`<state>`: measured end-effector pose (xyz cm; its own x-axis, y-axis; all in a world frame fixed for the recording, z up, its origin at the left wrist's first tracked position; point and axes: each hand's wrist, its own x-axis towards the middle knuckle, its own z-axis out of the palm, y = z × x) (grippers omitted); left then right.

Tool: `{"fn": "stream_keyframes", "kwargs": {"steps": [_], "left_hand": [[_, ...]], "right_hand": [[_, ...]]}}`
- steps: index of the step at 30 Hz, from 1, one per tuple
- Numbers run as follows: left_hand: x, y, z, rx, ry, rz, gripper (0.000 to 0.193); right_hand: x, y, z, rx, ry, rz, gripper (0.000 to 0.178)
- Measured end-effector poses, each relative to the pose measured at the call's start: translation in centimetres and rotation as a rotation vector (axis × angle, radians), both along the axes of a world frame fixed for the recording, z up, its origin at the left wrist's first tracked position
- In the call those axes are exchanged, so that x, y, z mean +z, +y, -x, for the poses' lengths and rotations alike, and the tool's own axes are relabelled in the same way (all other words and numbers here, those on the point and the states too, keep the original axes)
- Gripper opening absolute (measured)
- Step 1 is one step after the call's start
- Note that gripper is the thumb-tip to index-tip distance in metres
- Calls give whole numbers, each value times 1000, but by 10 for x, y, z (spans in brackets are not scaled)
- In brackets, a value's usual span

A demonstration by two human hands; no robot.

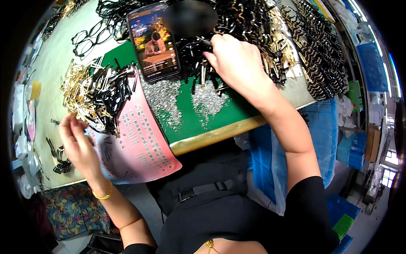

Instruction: The person assembles eyeglasses by attaching temple arms to the frame using a screwdriver. They repeatedly pick up temple arms, align them with the frame, and tighten screws to secure them. The process is repeated for multiple pairs of glasses on a cluttered workbench.

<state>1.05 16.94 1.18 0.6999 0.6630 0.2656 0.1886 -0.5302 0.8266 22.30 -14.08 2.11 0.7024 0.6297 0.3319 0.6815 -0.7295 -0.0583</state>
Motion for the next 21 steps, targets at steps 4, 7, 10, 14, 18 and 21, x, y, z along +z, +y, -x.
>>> {"fn": "stream_keyframes", "kwargs": {"steps": [4, 7, 10, 14, 18, 21], "left_hand": [[3, -48, 10, -134, 20, -73, 28], [6, -71, 24, -327, 44, 106, 33], [10, -96, 35, -457, 61, 293, 34], [4, -124, 26, -757, 113, 782, 34], [10, -135, 24, -801, 114, 734, 33], [3, -133, 28, -799, 116, 733, 34]], "right_hand": [[15, -10, 6, -57, -29, 48, 15], [40, -29, 25, -156, 11, 150, 13], [59, -37, 45, -130, 135, 115, 12], [68, -30, 87, 201, 693, -339, 13], [55, -25, 115, 209, 869, -337, 15], [48, -26, 115, 240, 886, -322, 18]]}}
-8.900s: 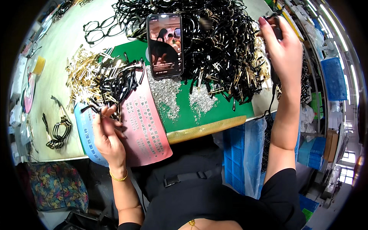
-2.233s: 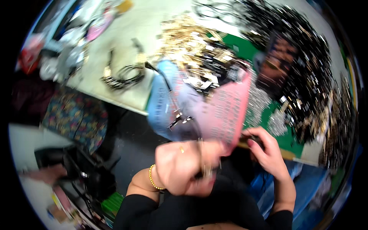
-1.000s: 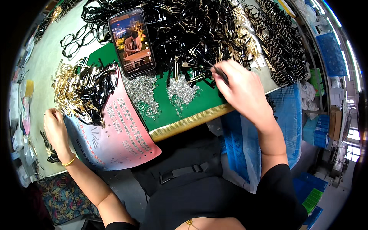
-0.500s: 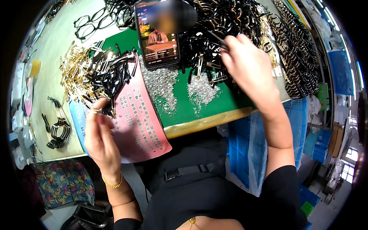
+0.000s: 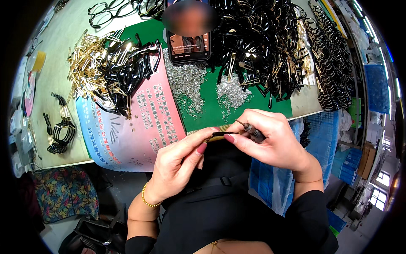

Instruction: The person assembles eyeglasses by attaching temple arms to the frame using a screwdriver. They repeatedly pick up temple arms, align them with the frame, and tighten screws to secure them. The process is repeated for multiple pairs of glasses on a cluttered workbench.

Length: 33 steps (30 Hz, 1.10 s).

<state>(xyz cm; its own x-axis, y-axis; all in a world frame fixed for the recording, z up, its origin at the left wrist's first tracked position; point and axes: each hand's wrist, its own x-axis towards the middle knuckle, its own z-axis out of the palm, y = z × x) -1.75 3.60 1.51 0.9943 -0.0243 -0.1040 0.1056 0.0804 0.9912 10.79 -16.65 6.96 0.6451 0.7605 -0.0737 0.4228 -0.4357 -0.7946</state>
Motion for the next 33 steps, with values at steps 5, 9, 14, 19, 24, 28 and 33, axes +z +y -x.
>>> {"fn": "stream_keyframes", "kwargs": {"steps": [5, 9, 14, 19, 24, 28, 33], "left_hand": [[-2, 4, 4, -38, -9, -34, 35], [0, 9, 2, -107, -16, -91, 36], [6, 15, 0, -160, -163, -345, 42], [8, 12, 4, -212, -332, -576, 26], [5, 12, 4, -252, -380, -599, 25], [5, 6, 2, -252, -468, -598, 31], [8, 8, 4, -363, -283, -771, 18]], "right_hand": [[5, -1, -2, 64, 33, 4, 12], [4, -3, -1, 94, 13, 17, 17], [7, -2, 0, 170, -34, 29, 14], [14, -3, 8, 311, -73, 44, 14], [11, -7, 17, 326, -56, 48, 21], [7, -6, 29, 313, -62, 45, 25], [-7, -16, 18, 290, -35, 106, 28]]}}
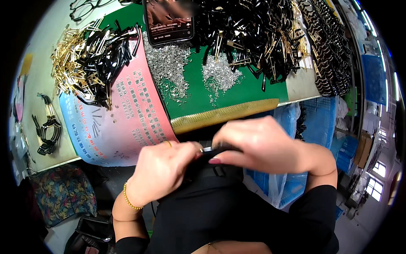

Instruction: The person assembles eyeglasses by attaching temple arms to the frame using a screwdriver. They repeatedly pick up temple arms, align them with the frame, and tighten screws to secure them. The process is repeated for multiple pairs of glasses on a cluttered workbench.

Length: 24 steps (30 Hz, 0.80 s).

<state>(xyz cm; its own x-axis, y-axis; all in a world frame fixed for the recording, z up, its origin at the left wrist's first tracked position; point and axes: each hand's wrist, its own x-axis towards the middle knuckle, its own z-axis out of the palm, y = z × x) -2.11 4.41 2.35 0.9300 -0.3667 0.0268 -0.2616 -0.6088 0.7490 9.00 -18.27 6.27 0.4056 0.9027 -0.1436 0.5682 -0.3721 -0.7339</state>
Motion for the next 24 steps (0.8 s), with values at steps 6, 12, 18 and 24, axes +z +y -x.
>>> {"fn": "stream_keyframes", "kwargs": {"steps": [6, 12, 18, 24], "left_hand": [[-26, -16, 4, 567, 305, 643, 15], [-8, -43, -22, 432, 299, 550, 23], [-19, -44, -37, 492, 316, 542, 24], [-20, -39, -32, 512, 456, 757, 26]], "right_hand": [[-5, -15, -22, -167, -350, 299, 32], [-21, -18, -25, -149, -430, 314, 47], [-22, -20, -27, -145, -437, 291, 47], [-23, -14, -28, -174, -400, 284, 45]]}}
